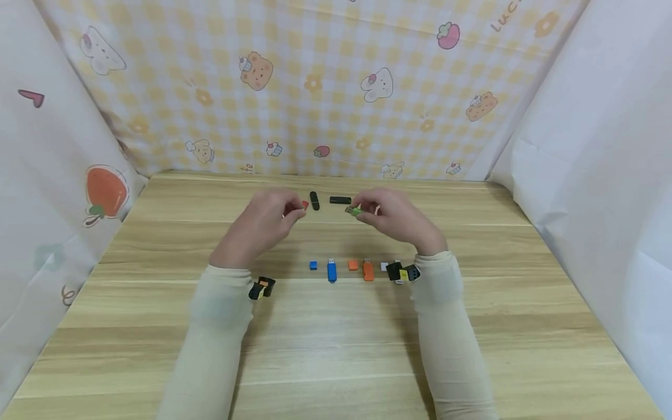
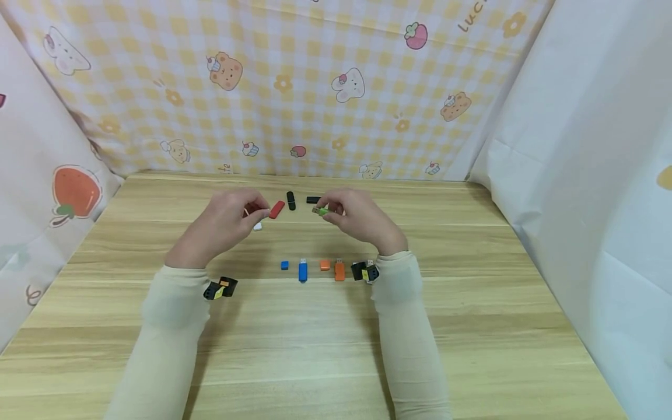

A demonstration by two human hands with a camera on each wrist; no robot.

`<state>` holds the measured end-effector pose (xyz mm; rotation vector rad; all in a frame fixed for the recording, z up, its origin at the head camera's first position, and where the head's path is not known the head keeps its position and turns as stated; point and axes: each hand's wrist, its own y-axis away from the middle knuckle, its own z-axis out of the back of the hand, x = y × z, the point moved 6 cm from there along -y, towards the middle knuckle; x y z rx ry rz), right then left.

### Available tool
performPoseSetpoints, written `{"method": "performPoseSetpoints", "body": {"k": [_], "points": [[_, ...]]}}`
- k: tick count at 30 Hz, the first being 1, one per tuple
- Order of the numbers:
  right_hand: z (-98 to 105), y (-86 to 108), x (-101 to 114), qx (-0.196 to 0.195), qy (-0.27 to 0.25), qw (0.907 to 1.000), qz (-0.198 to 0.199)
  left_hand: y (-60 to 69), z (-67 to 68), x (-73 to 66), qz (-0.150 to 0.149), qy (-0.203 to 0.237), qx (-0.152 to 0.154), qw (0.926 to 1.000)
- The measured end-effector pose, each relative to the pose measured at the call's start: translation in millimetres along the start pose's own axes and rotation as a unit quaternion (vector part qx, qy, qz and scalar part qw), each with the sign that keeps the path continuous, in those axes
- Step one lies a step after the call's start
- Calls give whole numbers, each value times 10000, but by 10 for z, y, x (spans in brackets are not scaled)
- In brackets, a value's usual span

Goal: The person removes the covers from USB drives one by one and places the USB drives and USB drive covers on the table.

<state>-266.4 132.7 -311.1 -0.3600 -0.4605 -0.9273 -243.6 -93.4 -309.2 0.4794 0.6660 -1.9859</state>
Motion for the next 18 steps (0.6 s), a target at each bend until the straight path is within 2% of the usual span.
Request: {"method": "performPoseSetpoints", "body": {"k": [9,18], "points": [[-227,-120,114,281,-251,9993,-72,3,-11,-8,129,-27,10,9999],[-623,-286,340,899,21,9955,306,13,-1,1,79,-82,-6,9999]]}}
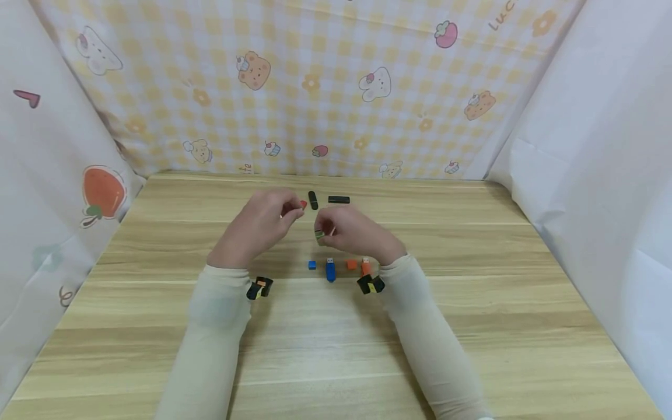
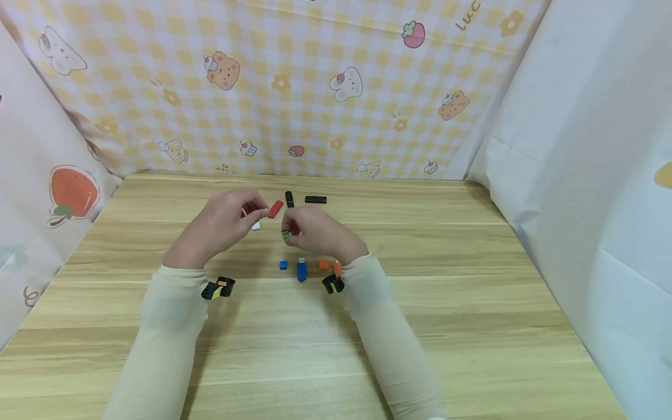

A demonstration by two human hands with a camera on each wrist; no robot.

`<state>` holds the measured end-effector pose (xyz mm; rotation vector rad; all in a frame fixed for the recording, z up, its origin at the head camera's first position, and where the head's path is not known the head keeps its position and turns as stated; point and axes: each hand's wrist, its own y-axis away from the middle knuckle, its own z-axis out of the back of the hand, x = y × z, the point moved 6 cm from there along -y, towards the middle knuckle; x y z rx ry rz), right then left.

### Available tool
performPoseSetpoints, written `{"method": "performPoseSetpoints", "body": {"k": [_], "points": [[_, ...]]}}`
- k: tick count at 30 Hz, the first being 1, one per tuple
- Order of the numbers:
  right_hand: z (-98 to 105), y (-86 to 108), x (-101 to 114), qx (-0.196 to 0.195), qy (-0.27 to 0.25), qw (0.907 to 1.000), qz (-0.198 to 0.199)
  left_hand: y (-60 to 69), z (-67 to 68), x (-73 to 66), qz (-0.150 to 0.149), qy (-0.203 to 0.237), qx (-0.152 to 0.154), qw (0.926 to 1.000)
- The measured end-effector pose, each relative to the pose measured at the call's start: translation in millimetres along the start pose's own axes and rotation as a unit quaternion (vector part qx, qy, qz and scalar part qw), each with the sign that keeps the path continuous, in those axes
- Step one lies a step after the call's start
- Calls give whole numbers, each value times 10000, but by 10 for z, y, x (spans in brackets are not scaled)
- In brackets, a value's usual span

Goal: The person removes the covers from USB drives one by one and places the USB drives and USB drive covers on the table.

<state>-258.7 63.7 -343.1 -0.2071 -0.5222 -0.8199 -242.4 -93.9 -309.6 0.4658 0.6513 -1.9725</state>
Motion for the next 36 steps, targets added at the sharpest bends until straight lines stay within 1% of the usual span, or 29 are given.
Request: {"method": "performPoseSetpoints", "body": {"k": [4,8,17,21,27,36], "points": [[-166,-96,75,196,112,9997,52,2,5,4,-12,22,-1,10000],[-298,-153,120,310,-1,9995,58,4,7,5,-45,11,-18,10000],[-547,-238,148,609,-31,9981,104,-6,-13,16,-92,51,-10,9999],[-638,-268,147,725,-47,9973,136,-9,-27,20,-46,84,44,9999],[-725,-293,153,870,-39,9961,119,-9,-32,17,37,122,101,9999],[-795,-336,111,929,-90,9956,59,-17,-49,12,9,90,153,9998]]}}
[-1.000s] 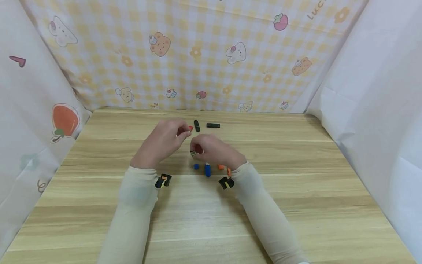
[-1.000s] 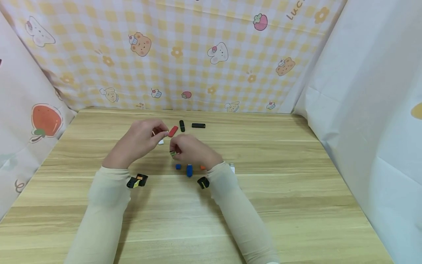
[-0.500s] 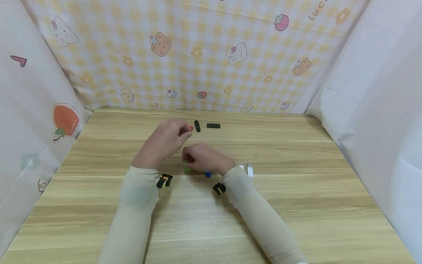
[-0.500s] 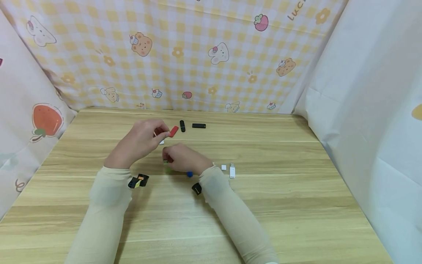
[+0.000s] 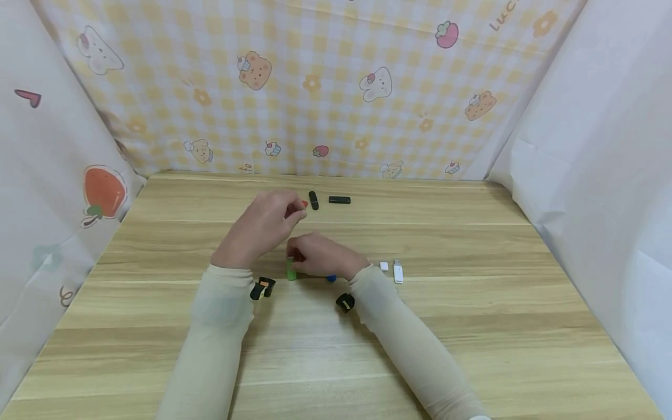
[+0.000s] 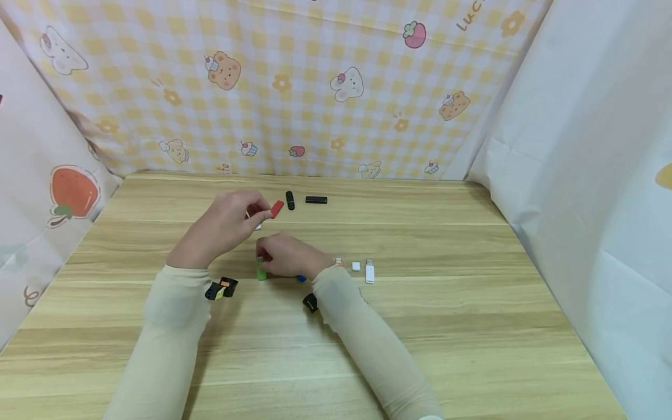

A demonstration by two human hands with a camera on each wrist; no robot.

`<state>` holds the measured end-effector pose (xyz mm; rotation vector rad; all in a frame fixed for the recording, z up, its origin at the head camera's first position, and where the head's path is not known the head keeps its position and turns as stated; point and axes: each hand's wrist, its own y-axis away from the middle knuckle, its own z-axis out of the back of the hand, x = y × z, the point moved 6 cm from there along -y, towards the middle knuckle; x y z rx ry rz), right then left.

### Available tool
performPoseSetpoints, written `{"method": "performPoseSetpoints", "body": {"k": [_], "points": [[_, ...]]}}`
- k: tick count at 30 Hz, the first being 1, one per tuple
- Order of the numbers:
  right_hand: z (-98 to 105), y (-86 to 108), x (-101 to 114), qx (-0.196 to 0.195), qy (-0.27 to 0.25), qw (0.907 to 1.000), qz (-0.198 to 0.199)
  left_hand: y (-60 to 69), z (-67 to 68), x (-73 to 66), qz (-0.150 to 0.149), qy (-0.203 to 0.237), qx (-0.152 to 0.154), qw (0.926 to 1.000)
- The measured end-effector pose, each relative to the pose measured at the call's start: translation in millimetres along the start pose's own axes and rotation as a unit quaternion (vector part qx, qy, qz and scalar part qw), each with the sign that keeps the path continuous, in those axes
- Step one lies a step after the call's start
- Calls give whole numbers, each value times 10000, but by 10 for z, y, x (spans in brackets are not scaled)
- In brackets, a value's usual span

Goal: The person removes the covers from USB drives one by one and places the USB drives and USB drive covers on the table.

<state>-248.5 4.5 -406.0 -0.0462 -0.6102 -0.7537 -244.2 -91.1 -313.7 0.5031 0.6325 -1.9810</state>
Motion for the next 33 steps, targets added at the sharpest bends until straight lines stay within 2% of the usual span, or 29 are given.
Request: {"method": "performPoseSetpoints", "body": {"k": [9,23,33], "points": [[-5,-22,-52,-42,146,9998,-85,4,-15,6,-1,36,9,10000],[-42,-35,-69,-143,467,9970,-593,-6,-19,-1,39,-29,59,10000],[-57,-56,-68,-173,521,9963,-656,2,-13,3,61,-55,58,9999]]}}
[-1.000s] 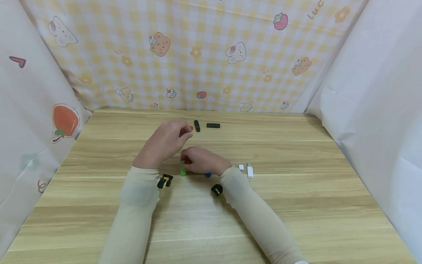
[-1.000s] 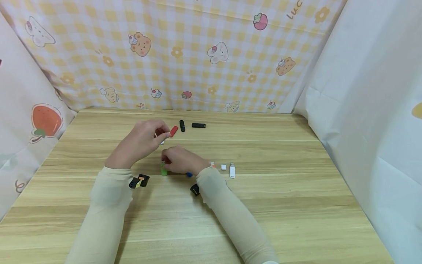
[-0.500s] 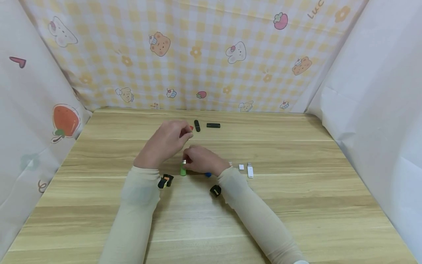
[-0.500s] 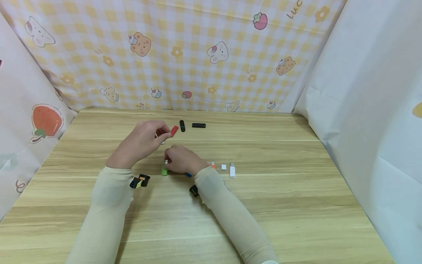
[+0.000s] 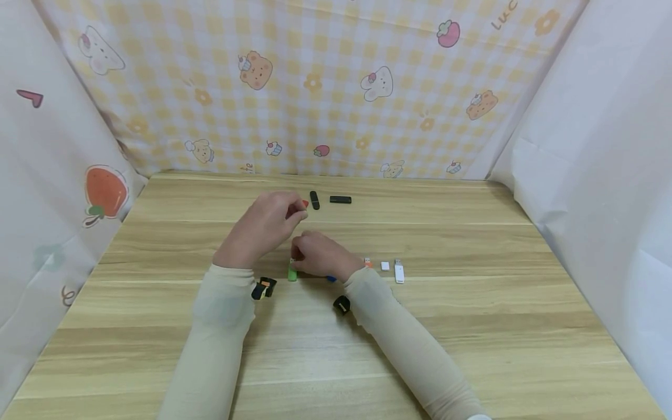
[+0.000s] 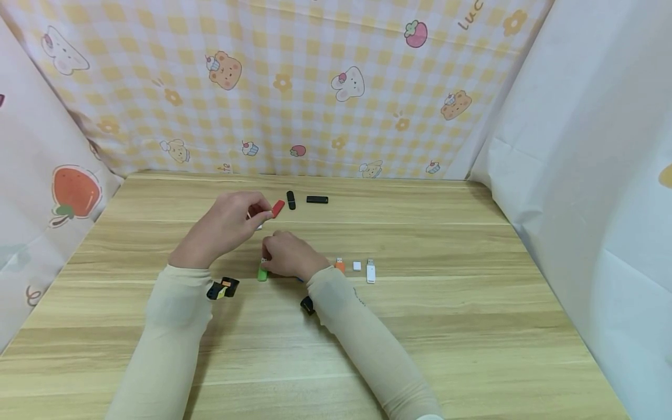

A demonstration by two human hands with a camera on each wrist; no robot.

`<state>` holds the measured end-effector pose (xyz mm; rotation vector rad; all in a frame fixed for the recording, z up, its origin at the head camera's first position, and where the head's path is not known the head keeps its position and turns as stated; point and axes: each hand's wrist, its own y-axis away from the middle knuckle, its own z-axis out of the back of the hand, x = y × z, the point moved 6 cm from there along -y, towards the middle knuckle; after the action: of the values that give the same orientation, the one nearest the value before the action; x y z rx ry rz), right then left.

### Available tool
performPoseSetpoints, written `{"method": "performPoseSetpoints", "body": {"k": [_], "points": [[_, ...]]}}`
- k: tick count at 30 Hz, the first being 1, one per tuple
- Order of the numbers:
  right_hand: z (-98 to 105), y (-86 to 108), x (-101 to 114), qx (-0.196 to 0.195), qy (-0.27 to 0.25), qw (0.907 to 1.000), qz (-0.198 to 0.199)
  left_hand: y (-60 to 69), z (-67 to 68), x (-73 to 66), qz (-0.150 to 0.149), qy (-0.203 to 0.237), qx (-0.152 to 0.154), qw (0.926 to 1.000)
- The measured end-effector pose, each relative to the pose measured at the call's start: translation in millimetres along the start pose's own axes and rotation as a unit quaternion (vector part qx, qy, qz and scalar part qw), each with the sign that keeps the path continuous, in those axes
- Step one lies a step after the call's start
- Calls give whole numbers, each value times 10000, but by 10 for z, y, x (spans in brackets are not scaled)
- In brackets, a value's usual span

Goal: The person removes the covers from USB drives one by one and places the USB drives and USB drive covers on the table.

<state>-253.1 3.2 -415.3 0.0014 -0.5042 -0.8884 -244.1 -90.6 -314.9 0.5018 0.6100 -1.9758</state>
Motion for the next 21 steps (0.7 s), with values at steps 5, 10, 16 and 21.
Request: {"method": "performPoseSetpoints", "body": {"k": [5,10,16,21], "points": [[71,7,-13,-137,-287,9994,152,5,-7,24,127,4,76,9999],[272,91,-59,-519,-705,9960,197,9,-42,104,529,-38,380,9979],[518,238,-118,-747,-701,9946,133,14,-163,247,958,-133,1143,9887],[648,315,-185,-945,-647,9934,115,44,-244,350,1170,-244,1647,9791]]}}
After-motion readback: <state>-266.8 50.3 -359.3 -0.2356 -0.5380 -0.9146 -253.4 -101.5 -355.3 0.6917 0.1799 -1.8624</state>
